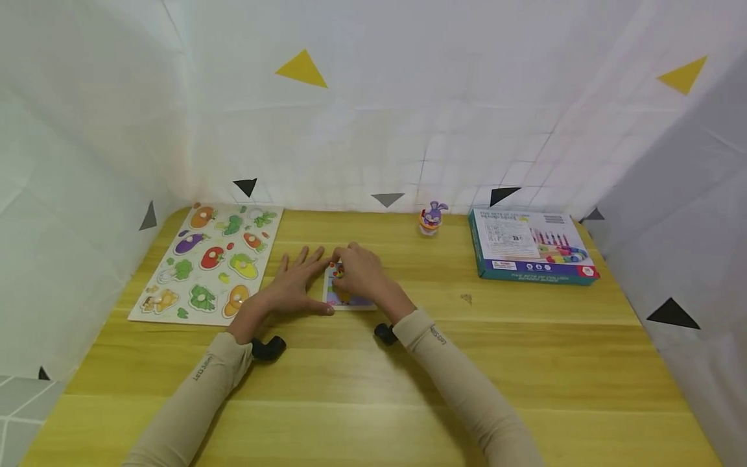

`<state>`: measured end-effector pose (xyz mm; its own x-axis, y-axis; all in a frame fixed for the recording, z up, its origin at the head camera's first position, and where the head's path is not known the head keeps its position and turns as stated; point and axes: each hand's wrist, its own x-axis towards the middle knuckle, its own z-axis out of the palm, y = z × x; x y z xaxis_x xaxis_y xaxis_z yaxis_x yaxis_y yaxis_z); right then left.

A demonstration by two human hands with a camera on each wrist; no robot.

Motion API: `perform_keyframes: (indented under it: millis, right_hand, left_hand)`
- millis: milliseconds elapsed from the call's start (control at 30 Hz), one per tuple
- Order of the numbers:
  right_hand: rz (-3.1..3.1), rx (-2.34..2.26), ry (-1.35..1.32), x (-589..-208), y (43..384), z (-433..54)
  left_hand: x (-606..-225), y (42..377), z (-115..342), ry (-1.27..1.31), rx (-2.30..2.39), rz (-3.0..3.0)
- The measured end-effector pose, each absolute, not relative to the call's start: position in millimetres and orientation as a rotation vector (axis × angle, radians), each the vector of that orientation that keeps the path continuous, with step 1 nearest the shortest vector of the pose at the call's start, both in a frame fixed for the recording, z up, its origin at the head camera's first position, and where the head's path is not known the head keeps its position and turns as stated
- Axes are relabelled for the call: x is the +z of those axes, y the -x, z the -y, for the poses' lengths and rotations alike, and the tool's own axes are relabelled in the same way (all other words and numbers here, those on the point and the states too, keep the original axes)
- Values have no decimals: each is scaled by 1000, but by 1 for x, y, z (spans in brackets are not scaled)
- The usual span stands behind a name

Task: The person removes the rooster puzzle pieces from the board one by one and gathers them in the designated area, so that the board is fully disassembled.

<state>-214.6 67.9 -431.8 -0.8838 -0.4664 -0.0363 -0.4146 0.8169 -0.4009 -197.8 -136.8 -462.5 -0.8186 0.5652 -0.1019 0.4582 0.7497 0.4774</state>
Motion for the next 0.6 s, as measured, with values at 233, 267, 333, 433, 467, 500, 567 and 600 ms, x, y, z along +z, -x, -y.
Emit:
perform_keyframes:
  millis: [233,267,333,433,467,500,567,600]
  right_hand:
    - [-2894,-586,689,-433,212,-66]
    - [-2898,-586,688,-433,212,-66]
    - [-2906,-587,684,-433,212,-66]
    - [-2921,-591,683,-433,211,-65]
    - [-2927,-592,683,-433,212,-64]
    - [-2935,-591,683,-433,212,-64]
    - [-2951,-586,687,-433,212,-63]
    - [-2957,-582,687,-434,212,-63]
  left_hand:
    - [-463,196,136,-808,664,-2716]
    - [-463,196,135,-809,664,-2716]
    - [-463,196,135,-808,664,-2718]
    - [-463,196,135,-807,663,-2720]
    - [-462,196,135,-806,665,-2720]
    - [-462,196,135,-805,662,-2721]
    - [-462,196,136,-803,656,-2722]
    - [-461,196,136,-805,653,-2723]
